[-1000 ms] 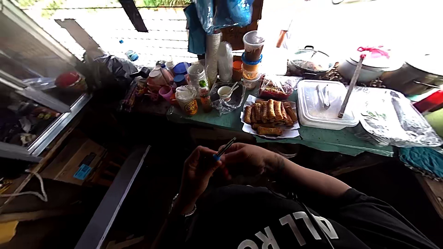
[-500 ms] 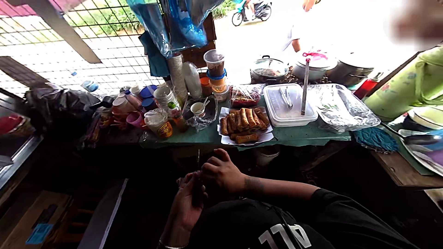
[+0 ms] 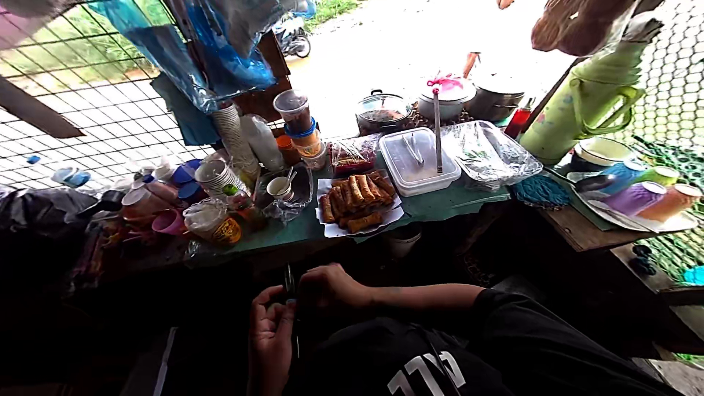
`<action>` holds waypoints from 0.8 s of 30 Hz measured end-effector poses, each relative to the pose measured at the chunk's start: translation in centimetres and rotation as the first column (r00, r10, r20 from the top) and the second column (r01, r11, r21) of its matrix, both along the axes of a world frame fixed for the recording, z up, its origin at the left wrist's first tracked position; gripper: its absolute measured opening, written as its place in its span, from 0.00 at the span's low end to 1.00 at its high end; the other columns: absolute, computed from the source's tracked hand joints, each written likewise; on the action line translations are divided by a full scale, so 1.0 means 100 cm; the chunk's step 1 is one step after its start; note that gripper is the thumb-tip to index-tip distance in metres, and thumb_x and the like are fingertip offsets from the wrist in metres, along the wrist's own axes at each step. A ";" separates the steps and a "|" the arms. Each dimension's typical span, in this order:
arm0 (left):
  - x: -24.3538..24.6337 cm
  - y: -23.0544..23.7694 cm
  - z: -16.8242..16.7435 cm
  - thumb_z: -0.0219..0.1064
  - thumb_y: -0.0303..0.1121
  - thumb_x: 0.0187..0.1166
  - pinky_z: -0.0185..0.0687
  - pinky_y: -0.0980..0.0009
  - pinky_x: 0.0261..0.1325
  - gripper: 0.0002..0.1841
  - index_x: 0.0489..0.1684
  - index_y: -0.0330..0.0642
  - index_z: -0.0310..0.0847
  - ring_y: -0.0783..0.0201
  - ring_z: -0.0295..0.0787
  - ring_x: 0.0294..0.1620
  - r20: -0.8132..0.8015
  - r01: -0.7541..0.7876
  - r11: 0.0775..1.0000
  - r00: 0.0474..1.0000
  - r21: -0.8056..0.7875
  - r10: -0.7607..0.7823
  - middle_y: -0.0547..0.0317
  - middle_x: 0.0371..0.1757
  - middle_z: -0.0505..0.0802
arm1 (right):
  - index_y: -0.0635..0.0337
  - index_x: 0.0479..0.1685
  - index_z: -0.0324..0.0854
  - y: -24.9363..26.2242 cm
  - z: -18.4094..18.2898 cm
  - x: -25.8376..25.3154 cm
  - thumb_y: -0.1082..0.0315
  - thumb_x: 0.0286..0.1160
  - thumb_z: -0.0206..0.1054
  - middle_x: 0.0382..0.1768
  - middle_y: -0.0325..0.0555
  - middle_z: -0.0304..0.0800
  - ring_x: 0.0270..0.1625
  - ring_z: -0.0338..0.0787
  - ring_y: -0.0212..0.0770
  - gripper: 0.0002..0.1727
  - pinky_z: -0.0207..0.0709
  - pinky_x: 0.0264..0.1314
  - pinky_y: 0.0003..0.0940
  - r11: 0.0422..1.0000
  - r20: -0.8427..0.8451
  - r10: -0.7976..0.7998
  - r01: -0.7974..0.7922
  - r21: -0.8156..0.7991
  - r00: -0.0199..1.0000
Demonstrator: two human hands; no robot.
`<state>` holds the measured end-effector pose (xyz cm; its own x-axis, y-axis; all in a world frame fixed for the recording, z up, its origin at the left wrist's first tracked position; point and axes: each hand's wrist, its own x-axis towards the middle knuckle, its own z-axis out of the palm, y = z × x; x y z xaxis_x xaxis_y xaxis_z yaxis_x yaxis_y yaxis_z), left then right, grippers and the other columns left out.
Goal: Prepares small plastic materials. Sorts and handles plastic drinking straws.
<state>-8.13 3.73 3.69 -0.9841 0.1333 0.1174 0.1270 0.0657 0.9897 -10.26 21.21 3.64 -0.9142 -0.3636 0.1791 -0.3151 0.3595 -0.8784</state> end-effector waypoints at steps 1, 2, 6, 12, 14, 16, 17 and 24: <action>0.000 0.003 0.002 0.56 0.21 0.84 0.85 0.81 0.28 0.14 0.65 0.40 0.70 0.78 0.86 0.24 0.096 -0.002 0.995 0.995 0.098 -0.007 0.71 0.31 0.90 | 0.60 0.41 0.90 -0.001 -0.003 0.003 0.67 0.73 0.71 0.40 0.46 0.93 0.51 0.89 0.47 0.07 0.62 0.75 0.62 0.991 -0.199 -0.048 0.071 0.113 0.979; -0.001 0.003 0.001 0.52 0.23 0.88 0.86 0.79 0.28 0.11 0.62 0.41 0.74 0.75 0.87 0.25 0.149 0.003 0.990 0.989 0.143 -0.024 0.68 0.34 0.92 | 0.54 0.40 0.90 -0.002 -0.007 0.004 0.66 0.71 0.71 0.39 0.42 0.93 0.51 0.90 0.47 0.05 0.58 0.78 0.68 0.973 -0.345 -0.070 0.140 0.181 0.936; -0.005 -0.018 -0.014 0.58 0.26 0.80 0.87 0.77 0.55 0.14 0.59 0.31 0.83 0.73 0.88 0.56 -0.083 0.151 0.967 0.982 -0.204 -0.171 0.54 0.60 0.88 | 0.68 0.47 0.87 0.008 0.010 -0.001 0.67 0.82 0.66 0.39 0.46 0.90 0.44 0.87 0.36 0.11 0.77 0.58 0.40 0.996 0.253 0.052 -0.031 -0.086 0.966; -0.005 -0.007 -0.001 0.66 0.31 0.80 0.84 0.79 0.46 0.17 0.62 0.31 0.76 0.78 0.86 0.39 -0.014 0.047 0.984 0.999 -0.172 -0.050 0.64 0.39 0.89 | 0.68 0.47 0.86 0.005 -0.001 0.001 0.66 0.81 0.66 0.36 0.46 0.90 0.40 0.87 0.34 0.12 0.80 0.51 0.39 0.985 0.275 -0.006 0.052 -0.163 0.961; -0.007 0.000 0.006 0.62 0.25 0.82 0.85 0.76 0.41 0.17 0.67 0.35 0.70 0.75 0.86 0.33 0.151 0.028 0.998 0.988 0.053 -0.036 0.65 0.34 0.88 | 0.62 0.42 0.89 -0.002 -0.012 0.006 0.65 0.77 0.68 0.38 0.45 0.93 0.46 0.91 0.40 0.10 0.74 0.63 0.52 0.986 -0.100 -0.167 0.167 -0.009 0.981; -0.007 0.003 0.013 0.55 0.24 0.87 0.85 0.76 0.35 0.10 0.61 0.39 0.76 0.73 0.88 0.31 0.311 -0.016 0.971 0.948 0.239 -0.061 0.63 0.36 0.91 | 0.53 0.36 0.90 -0.006 -0.025 0.004 0.62 0.75 0.69 0.35 0.41 0.93 0.44 0.91 0.42 0.07 0.70 0.66 0.56 0.942 -0.516 -0.244 0.326 0.074 0.821; -0.007 0.003 0.014 0.52 0.25 0.90 0.86 0.76 0.35 0.11 0.60 0.38 0.78 0.72 0.88 0.32 0.348 -0.017 0.962 0.934 0.271 -0.081 0.62 0.39 0.91 | 0.50 0.36 0.89 -0.005 -0.028 0.002 0.61 0.76 0.68 0.34 0.38 0.93 0.43 0.90 0.41 0.07 0.69 0.67 0.56 0.928 -0.595 -0.239 0.361 0.093 0.767; -0.007 -0.014 -0.004 0.73 0.34 0.77 0.83 0.75 0.60 0.13 0.54 0.38 0.88 0.70 0.86 0.61 -0.067 0.023 0.961 0.997 -0.276 -0.043 0.53 0.64 0.89 | 0.67 0.48 0.84 0.008 -0.007 -0.013 0.67 0.84 0.62 0.37 0.40 0.88 0.39 0.86 0.24 0.11 0.82 0.50 0.27 0.973 0.320 0.105 -0.032 -0.228 0.942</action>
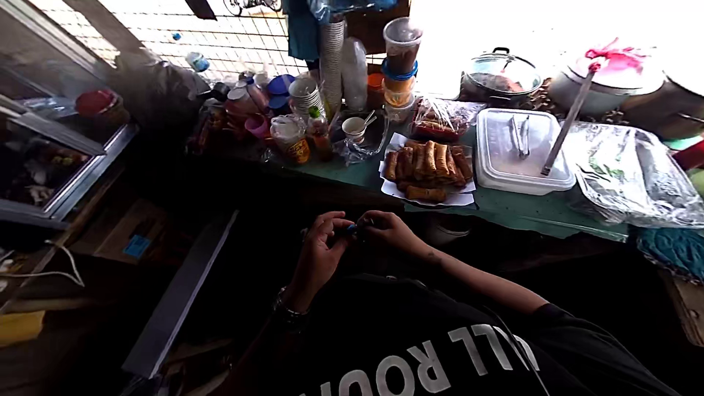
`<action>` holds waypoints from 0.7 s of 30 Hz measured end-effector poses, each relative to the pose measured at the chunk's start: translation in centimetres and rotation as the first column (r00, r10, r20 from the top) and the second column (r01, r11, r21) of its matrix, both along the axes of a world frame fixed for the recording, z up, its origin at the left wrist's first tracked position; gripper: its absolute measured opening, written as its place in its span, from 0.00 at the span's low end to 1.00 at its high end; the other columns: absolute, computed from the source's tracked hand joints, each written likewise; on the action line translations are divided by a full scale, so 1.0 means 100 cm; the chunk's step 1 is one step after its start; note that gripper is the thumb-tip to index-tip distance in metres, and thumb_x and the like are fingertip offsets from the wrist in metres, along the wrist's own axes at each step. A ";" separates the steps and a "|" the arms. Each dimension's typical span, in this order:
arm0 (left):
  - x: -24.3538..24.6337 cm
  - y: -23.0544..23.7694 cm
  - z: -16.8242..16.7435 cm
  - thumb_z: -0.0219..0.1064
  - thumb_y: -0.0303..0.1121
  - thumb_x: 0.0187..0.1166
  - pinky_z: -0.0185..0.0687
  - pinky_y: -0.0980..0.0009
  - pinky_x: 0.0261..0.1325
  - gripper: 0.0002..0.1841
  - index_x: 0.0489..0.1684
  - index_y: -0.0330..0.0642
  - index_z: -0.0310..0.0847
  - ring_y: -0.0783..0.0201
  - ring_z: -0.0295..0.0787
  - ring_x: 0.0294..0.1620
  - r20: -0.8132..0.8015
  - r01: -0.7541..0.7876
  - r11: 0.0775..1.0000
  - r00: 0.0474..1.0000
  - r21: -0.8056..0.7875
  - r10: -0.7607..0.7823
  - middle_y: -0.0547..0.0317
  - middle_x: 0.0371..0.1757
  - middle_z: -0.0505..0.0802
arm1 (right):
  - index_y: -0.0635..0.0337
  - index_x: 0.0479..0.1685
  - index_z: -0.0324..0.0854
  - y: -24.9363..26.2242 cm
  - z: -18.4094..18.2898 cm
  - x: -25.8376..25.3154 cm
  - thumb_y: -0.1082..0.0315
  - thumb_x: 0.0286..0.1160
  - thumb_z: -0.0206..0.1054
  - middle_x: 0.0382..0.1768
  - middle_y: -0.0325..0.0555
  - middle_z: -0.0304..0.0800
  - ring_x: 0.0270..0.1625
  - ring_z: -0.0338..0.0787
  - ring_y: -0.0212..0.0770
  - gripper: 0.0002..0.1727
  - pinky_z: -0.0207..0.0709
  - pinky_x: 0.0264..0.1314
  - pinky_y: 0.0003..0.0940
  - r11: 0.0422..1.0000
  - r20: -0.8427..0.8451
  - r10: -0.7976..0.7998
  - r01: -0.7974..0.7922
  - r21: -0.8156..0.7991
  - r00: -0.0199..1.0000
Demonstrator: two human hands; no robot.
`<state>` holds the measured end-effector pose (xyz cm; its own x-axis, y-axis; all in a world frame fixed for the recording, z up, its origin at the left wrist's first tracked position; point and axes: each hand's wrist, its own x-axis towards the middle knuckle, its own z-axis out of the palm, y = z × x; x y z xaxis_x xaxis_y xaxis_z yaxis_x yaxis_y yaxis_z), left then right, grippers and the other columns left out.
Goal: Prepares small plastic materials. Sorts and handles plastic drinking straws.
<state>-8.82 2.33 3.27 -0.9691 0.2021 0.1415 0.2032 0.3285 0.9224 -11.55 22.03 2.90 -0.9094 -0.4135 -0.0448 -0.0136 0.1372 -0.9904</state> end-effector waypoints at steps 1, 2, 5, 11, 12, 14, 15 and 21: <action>0.000 0.003 0.000 0.72 0.33 0.78 0.85 0.77 0.56 0.11 0.51 0.38 0.87 0.75 0.89 0.53 0.000 -0.031 0.999 1.000 0.030 0.031 0.60 0.53 0.92 | 0.66 0.47 0.85 -0.003 -0.005 0.002 0.67 0.83 0.63 0.36 0.39 0.88 0.39 0.85 0.24 0.11 0.81 0.50 0.26 0.999 -0.092 -0.025 0.027 0.031 0.995; 0.000 0.006 0.000 0.70 0.31 0.80 0.86 0.78 0.54 0.10 0.52 0.37 0.85 0.76 0.89 0.48 0.036 -0.052 0.995 0.998 0.083 0.049 0.63 0.48 0.92 | 0.63 0.43 0.87 -0.006 -0.013 0.004 0.65 0.81 0.64 0.36 0.38 0.90 0.40 0.87 0.25 0.10 0.79 0.55 0.29 0.988 -0.285 -0.077 0.112 0.108 0.956; 0.002 0.014 -0.001 0.66 0.28 0.83 0.86 0.76 0.50 0.10 0.55 0.35 0.85 0.74 0.89 0.42 0.142 -0.125 0.968 0.985 0.216 0.095 0.63 0.43 0.92 | 0.53 0.33 0.88 -0.013 -0.040 0.001 0.63 0.76 0.68 0.33 0.40 0.92 0.42 0.90 0.39 0.07 0.67 0.71 0.56 0.901 -0.783 -0.107 0.392 0.183 0.613; 0.002 0.009 -0.003 0.69 0.31 0.80 0.84 0.81 0.48 0.09 0.50 0.36 0.87 0.79 0.88 0.41 0.088 -0.153 0.986 0.985 0.058 0.148 0.64 0.41 0.92 | 0.60 0.63 0.84 0.007 -0.015 -0.024 0.50 0.82 0.63 0.51 0.41 0.91 0.60 0.87 0.38 0.24 0.64 0.78 0.60 0.979 -0.289 0.135 -0.083 0.188 0.948; 0.002 0.009 -0.003 0.70 0.32 0.80 0.84 0.82 0.48 0.10 0.50 0.36 0.87 0.80 0.88 0.41 0.059 -0.141 0.990 0.988 0.025 0.140 0.64 0.42 0.93 | 0.61 0.68 0.81 0.009 -0.011 -0.028 0.52 0.84 0.62 0.50 0.38 0.91 0.54 0.87 0.31 0.24 0.75 0.70 0.45 0.984 -0.221 0.174 -0.161 0.073 0.960; 0.002 0.013 -0.002 0.70 0.33 0.80 0.84 0.84 0.48 0.11 0.50 0.34 0.87 0.82 0.88 0.41 0.030 -0.123 0.992 0.992 0.007 0.123 0.64 0.42 0.94 | 0.65 0.60 0.83 0.010 -0.007 -0.032 0.64 0.87 0.60 0.46 0.35 0.91 0.47 0.88 0.22 0.15 0.83 0.56 0.25 0.949 -0.121 0.220 -0.241 -0.203 0.968; 0.002 0.015 -0.001 0.70 0.32 0.80 0.83 0.85 0.46 0.10 0.49 0.34 0.87 0.83 0.88 0.40 0.025 -0.121 0.993 0.992 0.012 0.121 0.64 0.41 0.93 | 0.65 0.54 0.84 0.009 -0.007 -0.032 0.67 0.87 0.60 0.43 0.33 0.92 0.44 0.88 0.21 0.12 0.83 0.52 0.22 0.939 -0.098 0.205 -0.224 -0.259 0.974; -0.007 0.033 0.018 0.70 0.29 0.79 0.85 0.81 0.44 0.06 0.46 0.37 0.87 0.79 0.88 0.36 0.112 -0.137 0.982 0.986 0.127 0.123 0.68 0.37 0.92 | 0.63 0.48 0.85 0.023 0.011 -0.042 0.68 0.88 0.57 0.39 0.32 0.91 0.42 0.88 0.22 0.11 0.84 0.52 0.23 0.949 -0.073 0.134 -0.149 -0.278 0.988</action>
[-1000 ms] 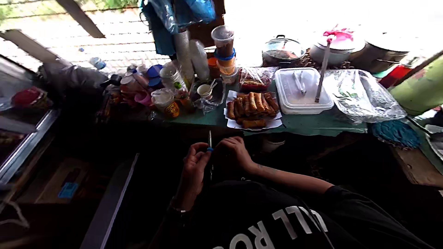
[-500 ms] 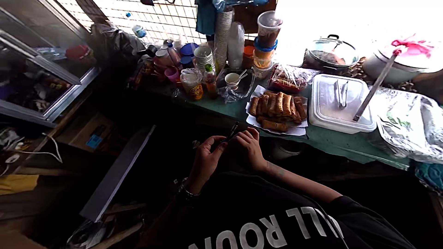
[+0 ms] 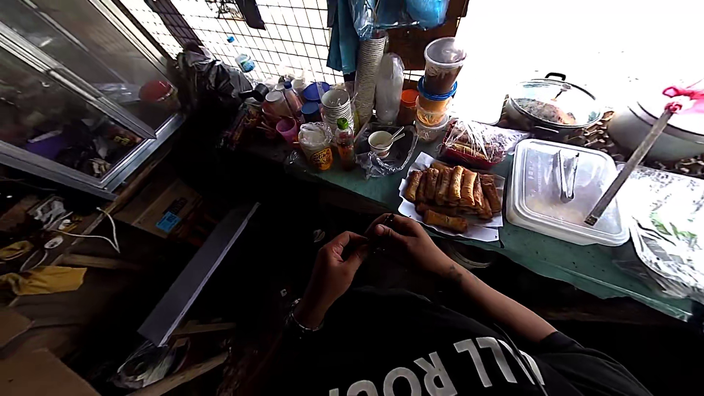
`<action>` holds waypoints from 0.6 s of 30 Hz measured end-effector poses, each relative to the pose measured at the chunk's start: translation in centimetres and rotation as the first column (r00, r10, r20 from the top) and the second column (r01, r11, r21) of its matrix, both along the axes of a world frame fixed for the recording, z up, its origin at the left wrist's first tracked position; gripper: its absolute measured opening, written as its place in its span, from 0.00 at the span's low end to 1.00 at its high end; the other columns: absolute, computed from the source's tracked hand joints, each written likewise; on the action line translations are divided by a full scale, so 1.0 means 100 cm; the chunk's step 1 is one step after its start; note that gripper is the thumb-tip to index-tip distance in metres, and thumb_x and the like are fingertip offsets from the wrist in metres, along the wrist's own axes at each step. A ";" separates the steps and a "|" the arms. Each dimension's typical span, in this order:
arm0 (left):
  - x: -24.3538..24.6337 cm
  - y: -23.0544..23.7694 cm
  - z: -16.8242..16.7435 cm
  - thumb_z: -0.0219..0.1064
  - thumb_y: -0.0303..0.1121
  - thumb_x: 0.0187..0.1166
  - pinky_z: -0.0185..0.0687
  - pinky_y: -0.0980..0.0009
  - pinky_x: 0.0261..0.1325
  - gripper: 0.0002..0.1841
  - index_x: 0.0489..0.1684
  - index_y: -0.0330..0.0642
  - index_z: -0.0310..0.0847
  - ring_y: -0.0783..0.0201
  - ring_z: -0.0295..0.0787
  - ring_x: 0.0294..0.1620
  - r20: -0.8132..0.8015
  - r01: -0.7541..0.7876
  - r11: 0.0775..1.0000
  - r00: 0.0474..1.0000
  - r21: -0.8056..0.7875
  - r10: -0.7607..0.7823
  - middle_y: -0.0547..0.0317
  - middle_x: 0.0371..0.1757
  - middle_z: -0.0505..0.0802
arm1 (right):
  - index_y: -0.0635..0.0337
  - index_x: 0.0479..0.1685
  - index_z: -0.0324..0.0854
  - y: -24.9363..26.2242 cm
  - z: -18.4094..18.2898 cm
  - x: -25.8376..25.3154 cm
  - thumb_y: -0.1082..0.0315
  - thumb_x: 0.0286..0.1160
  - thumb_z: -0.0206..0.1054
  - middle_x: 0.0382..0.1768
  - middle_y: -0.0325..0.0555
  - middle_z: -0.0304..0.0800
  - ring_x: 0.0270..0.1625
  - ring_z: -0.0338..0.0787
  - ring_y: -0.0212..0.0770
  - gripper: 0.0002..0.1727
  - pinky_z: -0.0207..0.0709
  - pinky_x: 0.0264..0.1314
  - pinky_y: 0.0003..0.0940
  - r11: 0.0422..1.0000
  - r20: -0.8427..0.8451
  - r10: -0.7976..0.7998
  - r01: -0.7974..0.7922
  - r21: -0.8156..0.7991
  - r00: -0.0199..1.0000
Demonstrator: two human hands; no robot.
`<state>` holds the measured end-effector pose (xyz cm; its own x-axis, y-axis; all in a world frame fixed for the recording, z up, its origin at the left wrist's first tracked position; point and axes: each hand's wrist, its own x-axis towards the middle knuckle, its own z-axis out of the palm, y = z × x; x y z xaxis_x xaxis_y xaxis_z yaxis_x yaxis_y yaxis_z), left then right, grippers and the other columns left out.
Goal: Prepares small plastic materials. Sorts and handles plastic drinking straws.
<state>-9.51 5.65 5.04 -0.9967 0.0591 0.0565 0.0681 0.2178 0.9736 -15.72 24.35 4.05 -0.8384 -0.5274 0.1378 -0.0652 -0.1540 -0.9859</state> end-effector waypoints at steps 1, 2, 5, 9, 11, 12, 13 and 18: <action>-0.001 0.003 0.003 0.69 0.29 0.79 0.84 0.82 0.43 0.06 0.45 0.38 0.87 0.79 0.87 0.35 0.011 0.000 1.000 1.000 0.009 0.000 0.69 0.36 0.91 | 0.62 0.47 0.85 0.004 0.004 -0.002 0.68 0.88 0.56 0.40 0.31 0.91 0.43 0.88 0.22 0.12 0.83 0.52 0.23 1.000 -0.006 -0.030 0.031 0.005 1.000; -0.003 0.004 0.005 0.69 0.29 0.79 0.84 0.82 0.43 0.05 0.44 0.38 0.87 0.79 0.86 0.34 0.018 -0.002 1.000 1.000 0.009 0.002 0.69 0.35 0.91 | 0.62 0.46 0.85 0.009 0.008 -0.005 0.68 0.88 0.56 0.40 0.31 0.91 0.43 0.87 0.22 0.12 0.82 0.53 0.23 0.996 -0.011 -0.089 0.089 0.022 0.996; -0.004 0.001 0.001 0.69 0.28 0.79 0.82 0.83 0.40 0.03 0.40 0.39 0.86 0.81 0.84 0.32 0.031 -0.019 1.000 0.999 -0.008 0.020 0.70 0.32 0.89 | 0.58 0.46 0.84 0.035 0.017 -0.028 0.63 0.90 0.52 0.38 0.33 0.88 0.40 0.86 0.26 0.14 0.82 0.48 0.28 0.945 0.042 -0.324 0.323 0.045 0.945; 0.001 -0.006 -0.004 0.66 0.22 0.78 0.85 0.80 0.42 0.09 0.52 0.37 0.85 0.76 0.87 0.35 0.125 -0.105 0.969 0.989 0.226 0.078 0.69 0.35 0.90 | 0.47 0.45 0.77 0.078 0.037 -0.064 0.57 0.94 0.43 0.33 0.27 0.86 0.32 0.85 0.23 0.16 0.81 0.36 0.22 0.887 0.093 -0.456 0.461 -0.040 0.885; 0.005 -0.005 0.002 0.62 0.18 0.80 0.86 0.79 0.43 0.09 0.49 0.40 0.84 0.75 0.89 0.34 0.203 -0.193 0.889 0.972 0.416 0.116 0.67 0.35 0.92 | 0.51 0.49 0.76 0.083 0.035 -0.070 0.64 0.90 0.48 0.34 0.28 0.84 0.34 0.84 0.23 0.10 0.82 0.40 0.23 0.938 -0.111 -0.331 0.340 0.070 0.937; 0.006 -0.005 0.006 0.60 0.18 0.81 0.88 0.78 0.44 0.09 0.46 0.41 0.83 0.74 0.89 0.34 0.262 -0.239 0.830 0.958 0.504 0.117 0.65 0.35 0.93 | 0.57 0.51 0.77 0.079 0.031 -0.069 0.68 0.85 0.51 0.34 0.32 0.84 0.31 0.83 0.24 0.10 0.81 0.37 0.25 0.959 -0.210 -0.208 0.241 0.147 0.955; 0.007 -0.006 0.010 0.57 0.18 0.83 0.90 0.77 0.45 0.10 0.45 0.41 0.83 0.72 0.90 0.34 0.323 -0.283 0.765 0.941 0.579 0.104 0.62 0.36 0.93 | 0.62 0.55 0.80 0.071 0.025 -0.066 0.72 0.79 0.55 0.37 0.37 0.86 0.32 0.84 0.27 0.12 0.82 0.36 0.28 0.974 -0.254 -0.062 0.114 0.195 0.965; 0.018 -0.017 0.015 0.55 0.21 0.86 0.90 0.76 0.48 0.10 0.44 0.40 0.85 0.71 0.92 0.37 0.388 -0.315 0.629 0.922 0.711 0.023 0.57 0.37 0.94 | 0.54 0.64 0.82 0.015 -0.004 -0.048 0.68 0.89 0.58 0.50 0.29 0.91 0.53 0.88 0.22 0.13 0.83 0.61 0.24 0.913 -0.385 0.362 -0.407 -0.038 0.849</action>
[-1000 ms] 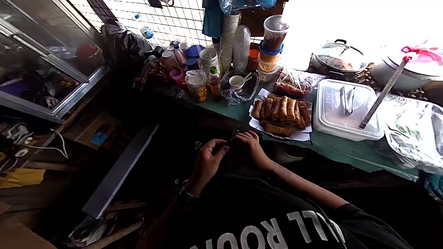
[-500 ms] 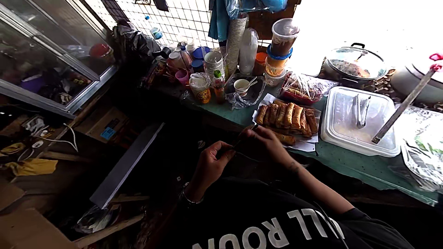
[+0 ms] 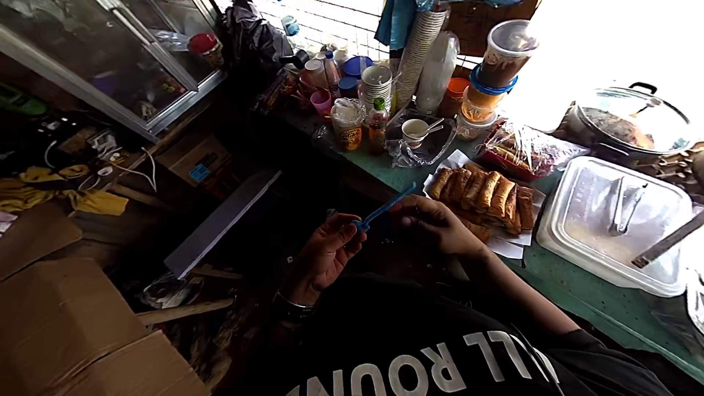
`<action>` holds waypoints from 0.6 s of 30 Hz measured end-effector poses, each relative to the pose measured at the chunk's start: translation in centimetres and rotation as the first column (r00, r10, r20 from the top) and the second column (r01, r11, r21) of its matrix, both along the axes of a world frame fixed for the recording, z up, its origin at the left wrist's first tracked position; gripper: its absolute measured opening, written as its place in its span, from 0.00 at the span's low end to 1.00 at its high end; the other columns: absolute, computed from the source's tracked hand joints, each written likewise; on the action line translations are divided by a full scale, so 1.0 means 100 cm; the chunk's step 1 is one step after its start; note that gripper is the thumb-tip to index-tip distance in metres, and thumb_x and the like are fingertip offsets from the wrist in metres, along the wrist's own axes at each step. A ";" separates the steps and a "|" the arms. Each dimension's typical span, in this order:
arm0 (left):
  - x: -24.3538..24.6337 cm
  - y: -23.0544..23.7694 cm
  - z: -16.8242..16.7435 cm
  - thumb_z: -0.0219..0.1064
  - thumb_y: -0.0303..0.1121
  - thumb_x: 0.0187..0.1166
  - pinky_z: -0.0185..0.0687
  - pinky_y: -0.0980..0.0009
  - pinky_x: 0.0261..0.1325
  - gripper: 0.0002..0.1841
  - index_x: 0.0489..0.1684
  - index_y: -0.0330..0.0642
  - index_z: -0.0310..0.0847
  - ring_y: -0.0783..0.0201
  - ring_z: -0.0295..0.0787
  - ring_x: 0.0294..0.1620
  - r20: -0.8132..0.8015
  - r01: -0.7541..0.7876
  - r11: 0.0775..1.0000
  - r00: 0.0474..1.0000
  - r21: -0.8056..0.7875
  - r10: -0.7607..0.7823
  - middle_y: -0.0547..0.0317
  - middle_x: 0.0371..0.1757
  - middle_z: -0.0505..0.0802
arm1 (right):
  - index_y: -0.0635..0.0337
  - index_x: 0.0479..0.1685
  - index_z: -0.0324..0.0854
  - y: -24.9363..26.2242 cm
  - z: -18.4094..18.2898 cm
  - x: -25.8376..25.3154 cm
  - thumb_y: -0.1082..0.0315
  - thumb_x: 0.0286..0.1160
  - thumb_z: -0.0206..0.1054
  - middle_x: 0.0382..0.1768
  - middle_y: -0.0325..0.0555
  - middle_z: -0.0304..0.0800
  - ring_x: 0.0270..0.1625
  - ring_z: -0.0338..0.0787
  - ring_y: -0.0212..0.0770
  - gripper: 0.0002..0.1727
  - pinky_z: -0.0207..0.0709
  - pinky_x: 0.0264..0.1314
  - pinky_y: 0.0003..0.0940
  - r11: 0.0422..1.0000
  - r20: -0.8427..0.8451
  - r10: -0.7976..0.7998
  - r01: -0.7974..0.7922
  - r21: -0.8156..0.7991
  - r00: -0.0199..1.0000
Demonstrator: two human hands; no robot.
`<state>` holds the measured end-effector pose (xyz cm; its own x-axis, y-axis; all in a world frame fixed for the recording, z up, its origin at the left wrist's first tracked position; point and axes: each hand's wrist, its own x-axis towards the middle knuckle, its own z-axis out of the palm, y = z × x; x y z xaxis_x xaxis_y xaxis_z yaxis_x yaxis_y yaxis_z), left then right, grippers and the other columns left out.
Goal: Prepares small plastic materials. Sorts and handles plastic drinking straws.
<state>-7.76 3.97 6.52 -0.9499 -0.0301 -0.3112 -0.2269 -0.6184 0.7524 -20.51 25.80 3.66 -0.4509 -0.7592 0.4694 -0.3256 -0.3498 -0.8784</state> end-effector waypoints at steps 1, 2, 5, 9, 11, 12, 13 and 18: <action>0.004 -0.002 0.000 0.56 0.21 0.85 0.90 0.76 0.49 0.10 0.43 0.40 0.85 0.71 0.92 0.37 -0.011 -0.013 1.000 1.000 -0.002 0.013 0.57 0.38 0.94 | 0.52 0.64 0.82 -0.009 0.002 0.004 0.66 0.90 0.58 0.51 0.28 0.91 0.55 0.88 0.23 0.13 0.83 0.62 0.25 0.999 0.004 0.025 -0.025 -0.042 1.000; 0.008 -0.005 0.000 0.56 0.21 0.86 0.90 0.76 0.48 0.11 0.42 0.41 0.85 0.70 0.93 0.36 -0.016 -0.034 0.999 0.999 -0.010 0.034 0.57 0.37 0.94 | 0.50 0.63 0.83 -0.017 0.005 0.008 0.65 0.90 0.58 0.50 0.28 0.92 0.54 0.89 0.23 0.12 0.83 0.62 0.25 0.997 0.016 0.031 -0.030 -0.070 0.999; 0.019 -0.012 0.002 0.56 0.20 0.85 0.90 0.76 0.47 0.12 0.40 0.42 0.86 0.70 0.92 0.35 -0.033 -0.113 0.993 0.993 -0.024 0.113 0.57 0.37 0.94 | 0.52 0.51 0.80 -0.040 0.017 0.025 0.70 0.88 0.58 0.41 0.27 0.91 0.42 0.88 0.20 0.07 0.83 0.48 0.19 0.995 0.165 -0.088 0.094 -0.030 0.982; 0.037 -0.023 0.006 0.56 0.18 0.84 0.91 0.75 0.48 0.12 0.39 0.41 0.86 0.70 0.93 0.35 -0.055 -0.200 0.980 0.978 -0.016 0.199 0.59 0.36 0.94 | 0.55 0.57 0.79 -0.067 0.026 0.037 0.71 0.89 0.55 0.36 0.30 0.91 0.33 0.85 0.21 0.09 0.79 0.39 0.18 0.989 0.328 -0.132 0.102 0.106 0.935; 0.047 -0.029 0.008 0.57 0.18 0.84 0.90 0.77 0.46 0.11 0.39 0.40 0.85 0.71 0.92 0.34 -0.044 -0.235 0.971 0.971 -0.033 0.233 0.59 0.36 0.94 | 0.53 0.62 0.83 -0.078 0.023 0.037 0.70 0.89 0.55 0.41 0.29 0.93 0.37 0.87 0.21 0.13 0.81 0.42 0.19 0.999 0.276 -0.039 0.029 0.042 0.960; 0.053 -0.032 0.010 0.56 0.17 0.84 0.90 0.77 0.46 0.11 0.38 0.40 0.85 0.72 0.92 0.34 -0.034 -0.259 0.965 0.966 -0.044 0.257 0.59 0.36 0.93 | 0.50 0.59 0.85 -0.085 0.023 0.037 0.69 0.89 0.57 0.45 0.28 0.93 0.40 0.88 0.21 0.12 0.82 0.45 0.19 0.999 0.222 0.040 -0.036 -0.018 0.974; 0.059 -0.035 0.010 0.57 0.18 0.84 0.90 0.78 0.45 0.11 0.38 0.40 0.84 0.72 0.91 0.34 -0.026 -0.285 0.957 0.959 -0.047 0.284 0.60 0.37 0.93 | 0.46 0.57 0.87 -0.092 0.024 0.037 0.68 0.88 0.58 0.49 0.26 0.94 0.45 0.90 0.21 0.12 0.84 0.49 0.20 0.991 0.150 0.127 -0.119 -0.065 0.980; 0.095 -0.050 0.007 0.56 0.22 0.87 0.89 0.78 0.47 0.12 0.37 0.43 0.84 0.72 0.91 0.33 -0.046 -0.402 0.915 0.914 0.028 0.403 0.60 0.34 0.93 | 0.56 0.56 0.87 -0.128 0.032 0.046 0.63 0.88 0.62 0.53 0.36 0.92 0.59 0.88 0.24 0.11 0.82 0.64 0.22 0.930 -0.283 0.322 -0.358 -0.087 0.904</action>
